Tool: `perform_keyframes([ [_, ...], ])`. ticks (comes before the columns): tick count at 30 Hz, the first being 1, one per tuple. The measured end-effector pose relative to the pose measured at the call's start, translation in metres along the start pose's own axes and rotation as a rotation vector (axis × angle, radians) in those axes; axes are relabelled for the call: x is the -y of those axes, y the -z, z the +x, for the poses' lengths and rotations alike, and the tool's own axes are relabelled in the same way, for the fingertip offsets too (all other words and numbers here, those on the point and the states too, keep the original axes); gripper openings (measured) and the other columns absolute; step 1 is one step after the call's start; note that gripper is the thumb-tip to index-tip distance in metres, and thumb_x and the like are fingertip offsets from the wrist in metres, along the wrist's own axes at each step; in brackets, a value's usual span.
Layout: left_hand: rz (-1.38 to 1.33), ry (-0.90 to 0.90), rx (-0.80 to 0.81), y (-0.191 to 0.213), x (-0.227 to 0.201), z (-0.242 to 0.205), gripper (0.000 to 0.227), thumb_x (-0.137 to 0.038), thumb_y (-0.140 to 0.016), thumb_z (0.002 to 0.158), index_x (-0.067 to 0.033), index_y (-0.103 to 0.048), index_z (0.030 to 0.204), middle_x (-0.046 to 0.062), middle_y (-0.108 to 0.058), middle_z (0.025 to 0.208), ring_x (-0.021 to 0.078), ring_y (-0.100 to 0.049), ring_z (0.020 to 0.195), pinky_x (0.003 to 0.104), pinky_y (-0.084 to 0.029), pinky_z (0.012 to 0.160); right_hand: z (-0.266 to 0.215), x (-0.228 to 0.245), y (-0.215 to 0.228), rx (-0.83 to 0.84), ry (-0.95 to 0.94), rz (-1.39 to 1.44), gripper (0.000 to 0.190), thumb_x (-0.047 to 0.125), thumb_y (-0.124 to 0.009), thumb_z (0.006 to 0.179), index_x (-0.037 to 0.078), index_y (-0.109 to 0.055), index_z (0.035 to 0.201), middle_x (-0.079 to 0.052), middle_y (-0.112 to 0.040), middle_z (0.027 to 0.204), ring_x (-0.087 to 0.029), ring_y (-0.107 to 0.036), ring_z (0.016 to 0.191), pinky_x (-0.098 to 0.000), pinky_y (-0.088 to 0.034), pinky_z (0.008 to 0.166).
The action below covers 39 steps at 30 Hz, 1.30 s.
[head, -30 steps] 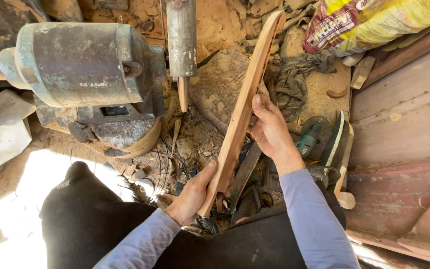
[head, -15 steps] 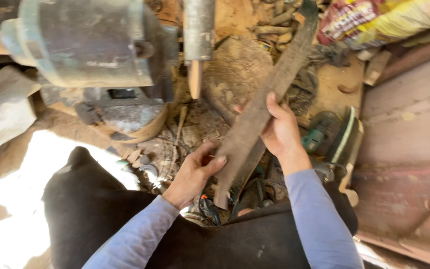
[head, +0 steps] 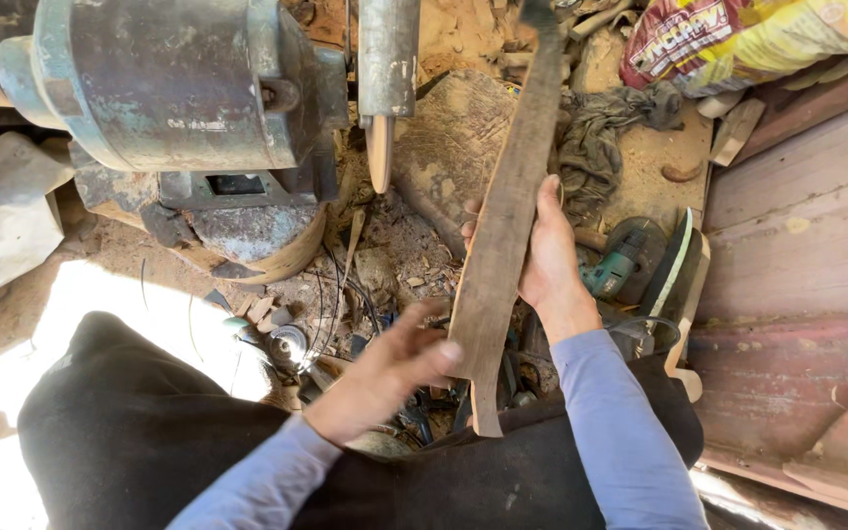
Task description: The person uses a bench grinder to smooth and shape a curved wooden piece, repeatedly pressing its edges and surfaces against the spinning wheel. After grinding, the person picks up a pencil and marks the wood.
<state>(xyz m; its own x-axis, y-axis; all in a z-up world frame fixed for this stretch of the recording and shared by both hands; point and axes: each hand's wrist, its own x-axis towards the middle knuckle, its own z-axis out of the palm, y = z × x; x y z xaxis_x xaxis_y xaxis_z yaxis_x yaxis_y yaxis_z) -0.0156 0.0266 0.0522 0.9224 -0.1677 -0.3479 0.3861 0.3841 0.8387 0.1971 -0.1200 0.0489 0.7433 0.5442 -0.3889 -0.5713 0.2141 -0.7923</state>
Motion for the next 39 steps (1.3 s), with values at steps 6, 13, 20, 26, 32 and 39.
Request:
perform_keyframes([
  [6,-0.290,-0.126,-0.078,-0.041,-0.007,0.007,0.072,-0.015,-0.073,0.089,0.0023,-0.040,0.152,0.019,-0.071,0.105,0.0230,-0.072,0.086,0.033,-0.061,0.076,-0.002,0.002,-0.008,0.033,0.014,0.062,0.079,0.059,-0.020,0.109,-0.003,-0.050,0.146,-0.023,-0.069,0.129,-0.029,-0.069,0.102,-0.0431,-0.060,0.089],
  [13,-0.108,-0.094,-0.056,-0.033,0.000,0.009,0.063,-0.024,-0.068,0.094,-0.0025,-0.044,0.148,0.016,-0.072,0.108,0.0205,-0.072,0.087,0.032,-0.061,0.073,-0.006,-0.001,-0.005,0.031,-0.037,0.054,0.070,0.053,-0.034,0.106,-0.004,-0.052,0.142,-0.021,-0.071,0.126,-0.032,-0.070,0.109,-0.0442,-0.060,0.090],
  [20,1.411,0.340,-0.461,0.103,-0.018,0.037,0.061,-0.064,-0.047,0.098,-0.0121,-0.079,0.098,0.012,-0.069,0.085,0.0211,-0.068,0.071,0.041,-0.058,0.066,-0.010,-0.006,0.001,-0.071,0.036,-0.131,0.045,0.021,-0.059,0.097,0.004,-0.048,0.138,-0.020,-0.070,0.121,-0.031,-0.072,0.099,-0.0460,-0.062,0.081],
  [26,1.270,0.447,-1.040,0.226,-0.042,0.064,0.070,-0.070,-0.039,0.102,-0.0097,-0.067,0.079,0.000,-0.053,0.061,0.0074,-0.042,0.046,0.027,-0.034,0.037,-0.010,-0.010,0.001,-0.075,0.031,-0.170,0.048,0.023,-0.058,0.100,0.004,-0.046,0.142,-0.021,-0.070,0.122,-0.030,-0.071,0.099,-0.0453,-0.062,0.080],
  [32,1.494,0.414,-1.129,0.248,-0.033,0.072,0.075,-0.081,-0.043,0.092,-0.0117,-0.060,0.068,0.002,-0.051,0.056,0.0097,-0.040,0.041,0.029,-0.034,0.036,-0.007,-0.015,0.000,-0.049,0.000,-0.135,0.045,0.030,-0.054,0.102,0.004,-0.050,0.139,-0.019,-0.070,0.125,-0.027,-0.071,0.098,-0.0421,-0.062,0.081],
  [39,1.476,0.406,-1.160,0.251,-0.032,0.072,0.081,-0.084,-0.046,0.093,-0.0109,-0.057,0.059,-0.002,-0.047,0.051,0.0085,-0.038,0.042,0.028,-0.033,0.039,-0.005,-0.013,-0.003,-0.128,-0.005,-0.126,0.064,0.055,-0.035,0.105,0.004,-0.060,0.134,-0.016,-0.073,0.123,-0.022,-0.070,0.090,-0.0365,-0.061,0.074],
])
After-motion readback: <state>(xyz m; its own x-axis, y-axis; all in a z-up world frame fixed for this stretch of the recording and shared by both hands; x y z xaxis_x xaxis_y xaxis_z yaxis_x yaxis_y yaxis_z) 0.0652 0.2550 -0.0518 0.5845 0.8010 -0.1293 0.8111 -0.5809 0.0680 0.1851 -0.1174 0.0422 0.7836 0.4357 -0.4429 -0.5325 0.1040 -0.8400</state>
